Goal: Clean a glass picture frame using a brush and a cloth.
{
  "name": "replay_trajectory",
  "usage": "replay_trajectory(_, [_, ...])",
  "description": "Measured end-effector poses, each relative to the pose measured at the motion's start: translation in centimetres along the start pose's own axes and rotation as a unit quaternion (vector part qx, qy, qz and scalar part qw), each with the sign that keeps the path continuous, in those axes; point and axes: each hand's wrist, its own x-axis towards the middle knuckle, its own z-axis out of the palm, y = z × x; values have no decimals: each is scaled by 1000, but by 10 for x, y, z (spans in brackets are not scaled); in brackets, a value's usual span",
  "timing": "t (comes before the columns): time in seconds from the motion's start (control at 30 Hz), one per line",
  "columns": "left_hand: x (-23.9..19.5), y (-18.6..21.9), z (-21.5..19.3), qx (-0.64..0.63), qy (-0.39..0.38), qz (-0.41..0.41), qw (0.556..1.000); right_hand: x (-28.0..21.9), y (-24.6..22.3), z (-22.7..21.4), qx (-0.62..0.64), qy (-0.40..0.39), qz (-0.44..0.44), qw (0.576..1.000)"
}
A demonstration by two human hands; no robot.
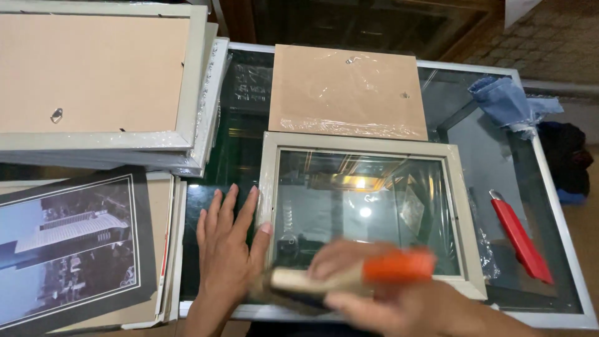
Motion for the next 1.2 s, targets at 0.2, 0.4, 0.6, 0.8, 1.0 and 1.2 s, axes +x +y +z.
replay_trajectory(0.2, [1, 8, -6, 11, -52, 3, 999, 51, 69, -21, -115, 404, 85, 904])
replay_trajectory(0.4, [0, 3, 4, 60, -57, 2, 997, 10, 95, -70, -212, 400, 119, 884])
replay_trajectory(0.6, [4, 9, 2, 52, -53, -10, 997, -117, 66, -157, -405, 440, 210, 773])
replay_trajectory(0.8, [3, 13, 1, 75, -61, -9, 995, -103, 51, -134, -490, 392, 177, 758])
replay_trajectory(1.0, [2, 18, 4, 79, -60, -30, 995, -134, -25, -76, -348, 282, 504, 739])
replay_trajectory(1.2, [1, 16, 3, 50, -64, -41, 996, -152, -48, -77, -212, 201, 672, 680])
